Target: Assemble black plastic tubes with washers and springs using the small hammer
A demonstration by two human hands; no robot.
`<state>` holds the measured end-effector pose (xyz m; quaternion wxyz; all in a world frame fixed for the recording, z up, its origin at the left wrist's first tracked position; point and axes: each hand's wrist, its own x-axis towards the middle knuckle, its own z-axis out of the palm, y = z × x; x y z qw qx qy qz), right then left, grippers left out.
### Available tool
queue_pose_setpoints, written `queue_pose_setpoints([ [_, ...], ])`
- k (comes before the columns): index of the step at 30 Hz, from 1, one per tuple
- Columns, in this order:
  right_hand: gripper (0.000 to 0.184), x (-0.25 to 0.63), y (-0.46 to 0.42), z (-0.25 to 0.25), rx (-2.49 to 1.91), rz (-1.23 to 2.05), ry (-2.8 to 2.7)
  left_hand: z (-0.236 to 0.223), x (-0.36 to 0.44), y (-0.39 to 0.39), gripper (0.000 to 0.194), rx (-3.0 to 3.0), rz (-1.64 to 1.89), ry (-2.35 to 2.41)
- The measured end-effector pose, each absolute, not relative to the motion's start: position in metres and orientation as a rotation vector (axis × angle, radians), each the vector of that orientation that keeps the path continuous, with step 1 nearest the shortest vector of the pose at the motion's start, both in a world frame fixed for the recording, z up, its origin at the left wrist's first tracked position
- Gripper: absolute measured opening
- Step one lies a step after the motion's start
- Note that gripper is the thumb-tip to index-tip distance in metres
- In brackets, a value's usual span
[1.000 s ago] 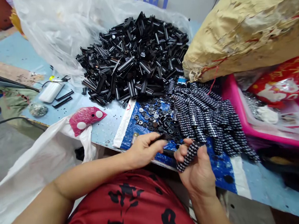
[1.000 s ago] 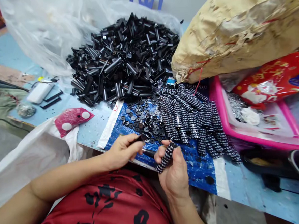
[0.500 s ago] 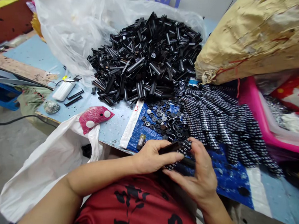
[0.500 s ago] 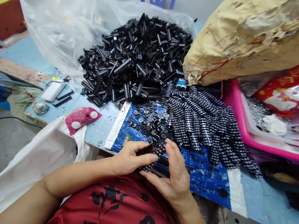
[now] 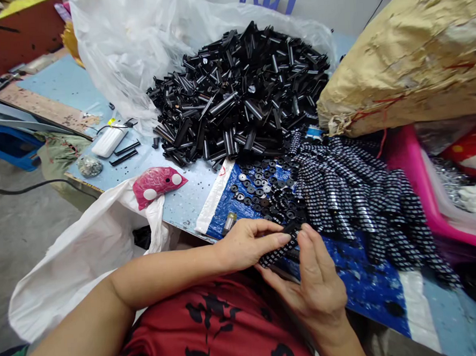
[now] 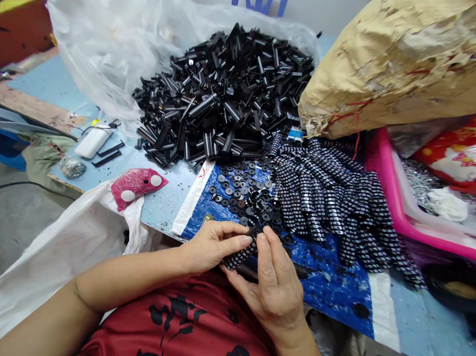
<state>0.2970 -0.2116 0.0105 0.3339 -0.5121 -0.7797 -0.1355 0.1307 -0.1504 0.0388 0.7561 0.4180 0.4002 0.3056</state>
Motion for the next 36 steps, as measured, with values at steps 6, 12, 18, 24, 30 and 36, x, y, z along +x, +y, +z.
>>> queue_pose_setpoints([
  [6, 0.117, 0.295, -0.204, 0.001, -1.305, -0.082, -2.081, 0.026, 0.118, -0.15, 0.063, 0.517, 0.555, 0.811],
  [12, 0.043, 0.304, -0.2, -0.02, -1.363, -0.31, -2.227, 0.011, 0.07, -0.125, 0.047, 1.042, 0.952, 1.01],
  [18, 0.026, 0.311, -0.203, -0.007, -1.462, -0.242, -2.094, 0.008, 0.037, -0.1, 0.027, 1.845, 0.554, 1.28],
  [24, 0.028, 0.303, -0.19, -0.002, -1.436, -0.305, -2.216, 0.016, 0.043, -0.088, 0.034, 1.973, 0.157, 1.265],
  [30, 0.029, 0.291, -0.192, 0.007, -1.265, -0.193, -2.177, 0.023, 0.044, -0.067, 0.033, 1.934, -0.004, 1.204],
  [36, 0.033, 0.272, -0.196, -0.004, -1.081, -0.078, -2.373, 0.02, 0.06, -0.06, 0.037, 2.028, -0.113, 1.198],
])
